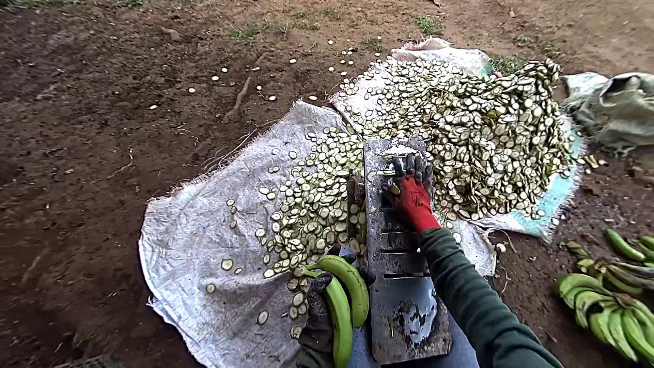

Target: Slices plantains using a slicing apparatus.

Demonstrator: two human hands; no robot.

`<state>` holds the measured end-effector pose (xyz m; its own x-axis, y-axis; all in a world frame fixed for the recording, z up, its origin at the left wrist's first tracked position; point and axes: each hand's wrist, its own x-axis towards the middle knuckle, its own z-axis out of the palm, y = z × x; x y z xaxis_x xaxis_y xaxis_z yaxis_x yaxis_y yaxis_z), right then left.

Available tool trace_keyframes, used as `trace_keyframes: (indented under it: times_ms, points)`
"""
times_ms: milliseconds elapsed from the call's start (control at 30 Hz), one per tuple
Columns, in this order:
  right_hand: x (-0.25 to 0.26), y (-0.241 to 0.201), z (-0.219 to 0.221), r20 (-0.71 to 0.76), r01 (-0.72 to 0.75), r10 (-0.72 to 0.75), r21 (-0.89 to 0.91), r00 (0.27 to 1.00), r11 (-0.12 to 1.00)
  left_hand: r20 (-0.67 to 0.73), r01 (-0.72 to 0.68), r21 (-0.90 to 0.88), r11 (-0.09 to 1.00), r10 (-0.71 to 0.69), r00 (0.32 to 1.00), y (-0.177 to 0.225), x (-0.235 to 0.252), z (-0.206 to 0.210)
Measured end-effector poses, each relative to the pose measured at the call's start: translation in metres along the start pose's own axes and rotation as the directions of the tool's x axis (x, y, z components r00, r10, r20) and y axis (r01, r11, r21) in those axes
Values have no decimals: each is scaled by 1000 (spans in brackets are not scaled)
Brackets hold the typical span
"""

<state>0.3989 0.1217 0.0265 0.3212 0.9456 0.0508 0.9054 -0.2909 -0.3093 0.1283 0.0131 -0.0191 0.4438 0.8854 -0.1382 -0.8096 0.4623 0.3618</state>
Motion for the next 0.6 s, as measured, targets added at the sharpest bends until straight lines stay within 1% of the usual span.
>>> trace_keyframes:
  times_ms: [67,100,133,167,200,233,267,333,367,433,500,533,600]
  points:
    - [-59,7,7,95,-2,8,-60,995,998,19,17,-28,999,-17,1000,1,0,-2]
    - [-98,11,13,92,22,-15,-77,996,997,28,22,-34,999,-21,999,1,1,-3]
    - [-136,16,19,37,48,-45,-76,998,996,19,16,-18,1000,-15,1000,0,0,-2]
    - [-167,19,23,-4,55,-55,-70,998,996,-6,5,10,1000,-5,1000,0,-1,1]
    - [-183,19,25,-9,32,-33,-58,999,998,-24,0,23,1000,0,1000,0,0,3]
    - [-183,19,25,4,2,-2,-64,1000,998,-26,6,20,1000,-5,1000,0,0,2]
    - [-171,17,22,35,-35,38,-84,999,996,-22,13,17,1000,-13,1000,-1,0,1]
    - [-125,9,12,135,-105,122,-125,983,987,-9,26,18,1000,-26,1000,-2,-1,0]
    - [-100,5,8,138,-115,131,-116,982,987,5,19,20,1000,-19,1000,-2,-1,-1]
    - [-68,-4,7,111,-121,126,-54,986,991,33,-8,70,997,6,999,-1,1,-11]
    - [-61,-3,11,53,-123,123,4,991,992,36,-38,110,993,34,999,-1,4,-17]
    - [-61,0,16,12,-141,141,38,990,989,34,-49,136,989,45,998,-2,4,-17]
    - [-49,4,14,-56,-225,236,150,970,963,-5,-89,184,979,91,996,-5,2,-6]
